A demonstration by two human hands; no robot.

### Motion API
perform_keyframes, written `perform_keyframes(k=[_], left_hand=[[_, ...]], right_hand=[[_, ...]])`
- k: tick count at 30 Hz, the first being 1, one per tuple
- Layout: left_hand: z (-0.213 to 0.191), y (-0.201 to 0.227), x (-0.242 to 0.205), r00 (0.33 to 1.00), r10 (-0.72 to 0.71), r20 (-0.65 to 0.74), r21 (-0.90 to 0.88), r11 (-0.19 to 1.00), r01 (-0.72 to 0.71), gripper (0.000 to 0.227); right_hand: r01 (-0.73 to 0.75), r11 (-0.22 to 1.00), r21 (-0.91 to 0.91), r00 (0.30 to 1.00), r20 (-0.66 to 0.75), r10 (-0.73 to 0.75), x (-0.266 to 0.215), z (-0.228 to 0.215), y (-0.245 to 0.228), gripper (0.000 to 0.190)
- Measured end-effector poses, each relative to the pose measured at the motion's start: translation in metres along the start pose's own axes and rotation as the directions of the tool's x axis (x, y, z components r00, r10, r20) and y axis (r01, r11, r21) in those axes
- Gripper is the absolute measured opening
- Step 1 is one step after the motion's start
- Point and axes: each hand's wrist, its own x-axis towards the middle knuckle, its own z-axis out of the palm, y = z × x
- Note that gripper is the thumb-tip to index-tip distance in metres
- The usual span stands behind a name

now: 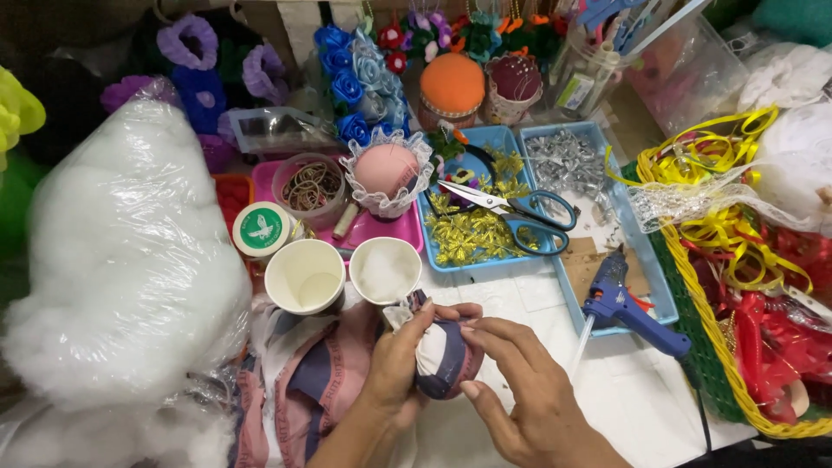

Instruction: Wrapping a small decorative ball with fabric by hand, carefully tucking and smoothing the material to cover the surface.

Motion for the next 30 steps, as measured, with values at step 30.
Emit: perform_keyframes(k=[30], left_hand=[[0.044, 0.013, -0.011, 0.939, 0.135, 0.317, -0.519, 0.853, 0.052, 0.027]], right_hand=[[0.348, 0.932, -0.103, 0.937, 0.065, -0.343, 0.055, -0.062, -0.02, 0.058]])
